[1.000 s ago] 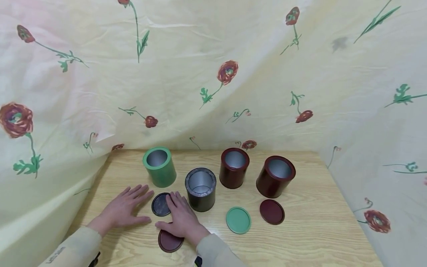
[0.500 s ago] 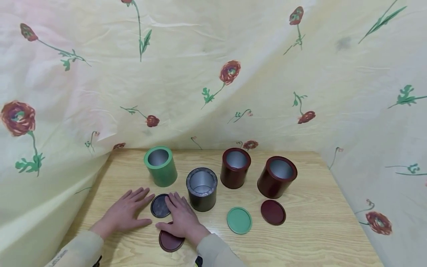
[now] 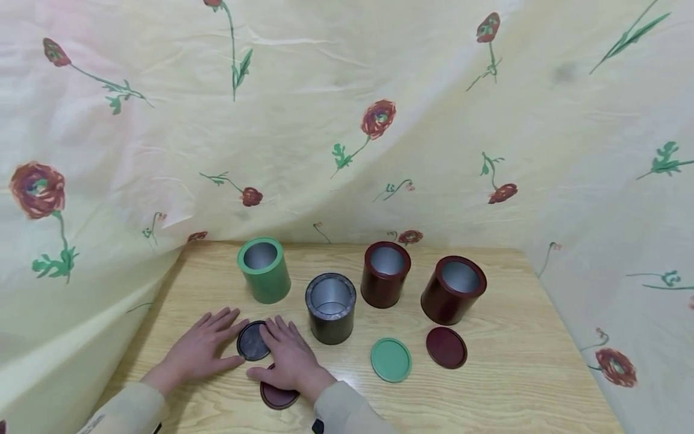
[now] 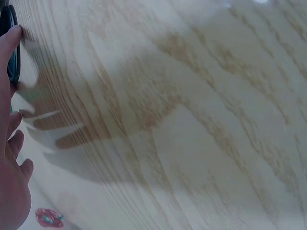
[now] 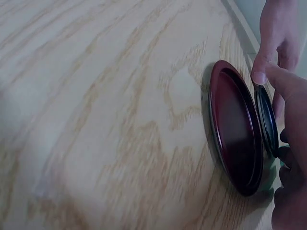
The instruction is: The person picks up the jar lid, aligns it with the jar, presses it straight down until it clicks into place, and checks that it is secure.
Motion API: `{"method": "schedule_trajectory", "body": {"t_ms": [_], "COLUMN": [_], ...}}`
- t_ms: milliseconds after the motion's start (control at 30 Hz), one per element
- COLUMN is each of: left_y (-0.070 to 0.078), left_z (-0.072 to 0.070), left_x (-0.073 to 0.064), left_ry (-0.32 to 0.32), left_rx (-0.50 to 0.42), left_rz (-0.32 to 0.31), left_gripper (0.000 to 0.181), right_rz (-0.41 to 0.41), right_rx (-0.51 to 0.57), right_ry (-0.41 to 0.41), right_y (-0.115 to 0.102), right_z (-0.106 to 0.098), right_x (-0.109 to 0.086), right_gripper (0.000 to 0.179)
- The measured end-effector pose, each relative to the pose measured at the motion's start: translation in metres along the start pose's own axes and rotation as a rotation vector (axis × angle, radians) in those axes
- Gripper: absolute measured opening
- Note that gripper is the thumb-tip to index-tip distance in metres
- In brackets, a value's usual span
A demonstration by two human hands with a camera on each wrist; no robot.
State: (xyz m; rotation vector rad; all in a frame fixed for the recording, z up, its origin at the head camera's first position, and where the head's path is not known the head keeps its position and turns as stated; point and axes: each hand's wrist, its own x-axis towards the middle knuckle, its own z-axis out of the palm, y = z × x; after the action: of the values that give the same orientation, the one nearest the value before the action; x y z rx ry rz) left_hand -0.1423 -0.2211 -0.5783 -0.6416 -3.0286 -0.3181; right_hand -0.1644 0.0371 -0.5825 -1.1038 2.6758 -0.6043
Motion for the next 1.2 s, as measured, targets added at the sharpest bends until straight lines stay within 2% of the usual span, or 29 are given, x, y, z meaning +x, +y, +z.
{"method": "schedule_trajectory", "body": {"t_ms": [267,500,633,767,867,1200], "left_y": [-0.003,-0.006,-0.008,-0.008,-0.007,-0.006], "left_z": [-0.001,-0.001,-0.002,-0.001,-0.001,-0.001], "left_x": [-0.006,-0.007,-0.008,-0.007,-0.007,-0.008], "left_ry": [0.013,0.024,0.025,0.033,0.037,0.039], "left_rx": [0.007,0.023,0.036,0.049,0.049,0.018], "left_rz": [-0.010,0.006,0.006,0.013,0.015,-0.005], "left_gripper": [0.077,0.079,0.080,0.081,0.082,0.078], "right_rz": [-0.024,-0.059,-0.048,0.006,0.033,0.040], "right_rx": [0.001,-0.061,-0.120,-0.163,-0.162,-0.137], "right_ry": [-0.011,0.063,0.079,0.062,0.059,0.066], "right_y": [-0.001,0.005,0.007,0.010,0.012,0.013], "right_z": [0.001,-0.002,-0.002,0.000,0.003,0.003], "right_x": [0.003,0.005,0.009,0.014,0.014,0.017], "right_gripper": [0.091,0.091,0.095,0.098,0.098,0.092]}}
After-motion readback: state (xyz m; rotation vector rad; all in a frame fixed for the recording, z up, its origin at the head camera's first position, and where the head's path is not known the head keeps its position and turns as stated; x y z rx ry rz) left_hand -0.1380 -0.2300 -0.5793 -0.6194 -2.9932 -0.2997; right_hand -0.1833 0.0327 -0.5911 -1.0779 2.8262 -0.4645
